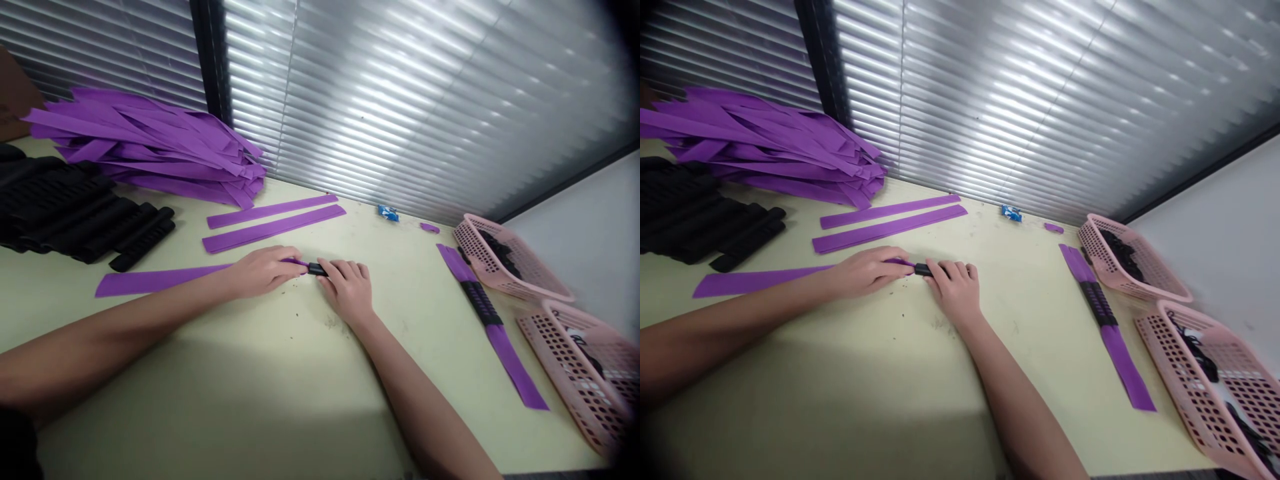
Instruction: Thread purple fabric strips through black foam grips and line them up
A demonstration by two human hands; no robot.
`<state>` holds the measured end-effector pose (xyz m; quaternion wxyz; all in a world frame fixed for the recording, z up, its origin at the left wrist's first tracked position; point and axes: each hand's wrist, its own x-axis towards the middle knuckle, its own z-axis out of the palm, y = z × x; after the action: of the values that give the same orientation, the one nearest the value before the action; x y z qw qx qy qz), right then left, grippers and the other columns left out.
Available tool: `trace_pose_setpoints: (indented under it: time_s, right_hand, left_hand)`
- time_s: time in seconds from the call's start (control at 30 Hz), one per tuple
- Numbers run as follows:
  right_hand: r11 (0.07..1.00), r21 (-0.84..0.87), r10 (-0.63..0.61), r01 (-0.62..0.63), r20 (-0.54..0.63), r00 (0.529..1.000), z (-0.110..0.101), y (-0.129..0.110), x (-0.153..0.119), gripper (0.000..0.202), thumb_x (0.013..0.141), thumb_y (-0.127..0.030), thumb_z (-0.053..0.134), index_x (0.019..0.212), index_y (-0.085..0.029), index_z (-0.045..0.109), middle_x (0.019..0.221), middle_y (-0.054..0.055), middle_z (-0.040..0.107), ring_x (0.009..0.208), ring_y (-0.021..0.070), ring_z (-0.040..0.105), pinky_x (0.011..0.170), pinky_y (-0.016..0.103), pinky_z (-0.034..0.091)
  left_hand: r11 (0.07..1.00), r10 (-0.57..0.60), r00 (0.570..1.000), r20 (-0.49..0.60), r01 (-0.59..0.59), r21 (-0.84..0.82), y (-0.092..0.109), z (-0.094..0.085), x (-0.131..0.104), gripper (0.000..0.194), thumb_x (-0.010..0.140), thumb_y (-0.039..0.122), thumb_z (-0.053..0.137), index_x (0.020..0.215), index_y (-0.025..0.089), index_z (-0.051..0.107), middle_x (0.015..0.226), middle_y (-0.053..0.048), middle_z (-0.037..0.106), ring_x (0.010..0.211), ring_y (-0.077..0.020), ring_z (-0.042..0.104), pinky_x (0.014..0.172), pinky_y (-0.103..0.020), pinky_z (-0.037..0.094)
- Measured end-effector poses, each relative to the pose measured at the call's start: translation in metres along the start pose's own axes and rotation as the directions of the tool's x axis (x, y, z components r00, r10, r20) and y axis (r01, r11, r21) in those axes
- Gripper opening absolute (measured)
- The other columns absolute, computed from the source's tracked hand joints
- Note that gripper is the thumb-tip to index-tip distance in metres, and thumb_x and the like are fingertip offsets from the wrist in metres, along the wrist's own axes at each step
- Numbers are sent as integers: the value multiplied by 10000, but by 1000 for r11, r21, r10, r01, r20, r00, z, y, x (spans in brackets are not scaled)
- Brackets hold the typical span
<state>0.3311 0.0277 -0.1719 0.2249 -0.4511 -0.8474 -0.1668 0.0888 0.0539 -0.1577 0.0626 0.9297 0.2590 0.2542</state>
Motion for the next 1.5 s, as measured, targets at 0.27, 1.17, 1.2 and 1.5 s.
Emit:
trace_pose_setpoints:
  time_s: [0.27,1.17,1.2,1.5]
  right_hand:
    - [1000,-23,17,-18,-26,1000,3,2,-2,336,952,-372,464,1225,-224,592,1009,76,650,887,192,530,802,345,302]
    - [1000,-26,3,-4,-70,998,-5,-11,2,330,956,-367,457,1230,-249,599,1022,84,645,896,199,533,816,365,295]
    - [1000,-25,6,-7,-68,998,-5,-11,2,327,956,-367,458,1224,-248,602,1019,82,647,893,196,533,815,362,294]
    - [998,-43,46,-50,-92,995,0,3,-1,327,945,-359,485,1228,-236,595,1014,76,646,882,190,531,818,349,300]
  left_hand:
    - [997,-65,987,-148,58,-57,8,3,1,212,909,270,531,1032,195,687,1047,-75,660,936,-175,628,846,-289,514]
    - [986,15,905,-426,-83,-141,13,14,6,188,910,150,489,961,182,667,972,-95,685,871,-162,631,759,-303,539]
    - [988,15,910,-413,-79,-136,13,14,7,190,913,153,484,957,180,667,973,-95,684,876,-163,631,768,-306,539]
    - [1000,-24,944,-329,21,-13,11,3,2,173,893,271,561,995,181,668,1043,-98,664,991,-197,625,902,-349,515]
